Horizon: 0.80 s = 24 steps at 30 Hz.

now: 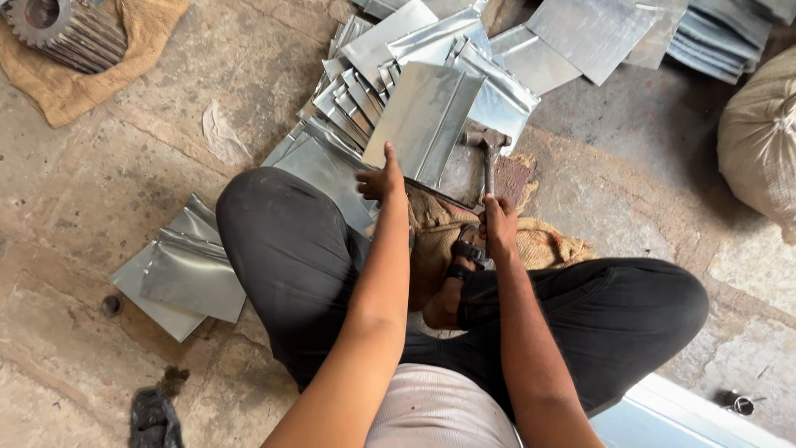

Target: The person uses a hammer to flatten and straighten multiple metal sheets, striking them repeatedly against a hard surface.

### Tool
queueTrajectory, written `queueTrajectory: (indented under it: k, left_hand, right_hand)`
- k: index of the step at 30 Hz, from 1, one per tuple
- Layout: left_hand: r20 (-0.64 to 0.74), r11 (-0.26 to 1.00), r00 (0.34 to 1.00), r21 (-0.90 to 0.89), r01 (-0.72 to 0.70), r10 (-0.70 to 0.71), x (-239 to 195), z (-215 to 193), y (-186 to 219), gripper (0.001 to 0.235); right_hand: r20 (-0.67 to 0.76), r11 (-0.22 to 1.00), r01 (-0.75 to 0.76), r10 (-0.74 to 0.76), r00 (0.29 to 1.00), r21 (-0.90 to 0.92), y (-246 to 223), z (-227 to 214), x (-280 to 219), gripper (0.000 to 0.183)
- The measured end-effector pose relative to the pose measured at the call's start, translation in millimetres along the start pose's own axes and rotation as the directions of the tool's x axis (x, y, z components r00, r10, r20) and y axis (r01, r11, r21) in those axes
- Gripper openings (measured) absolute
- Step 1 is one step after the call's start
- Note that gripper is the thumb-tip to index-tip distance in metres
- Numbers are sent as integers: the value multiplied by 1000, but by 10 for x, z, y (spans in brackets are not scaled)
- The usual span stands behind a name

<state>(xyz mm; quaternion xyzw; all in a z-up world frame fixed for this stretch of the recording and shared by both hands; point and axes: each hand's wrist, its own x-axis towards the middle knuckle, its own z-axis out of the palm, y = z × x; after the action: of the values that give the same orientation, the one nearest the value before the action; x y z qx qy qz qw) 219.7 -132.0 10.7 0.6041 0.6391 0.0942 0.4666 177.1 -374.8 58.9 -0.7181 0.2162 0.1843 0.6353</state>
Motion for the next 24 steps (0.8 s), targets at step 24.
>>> queueTrajectory:
  k: [24]
  left_hand:
    - [-84, 823, 822, 141, -550, 563, 87, 479, 637, 52]
  right_hand:
    - [151, 951, 82, -38, 988, -299, -353, 74, -844, 19]
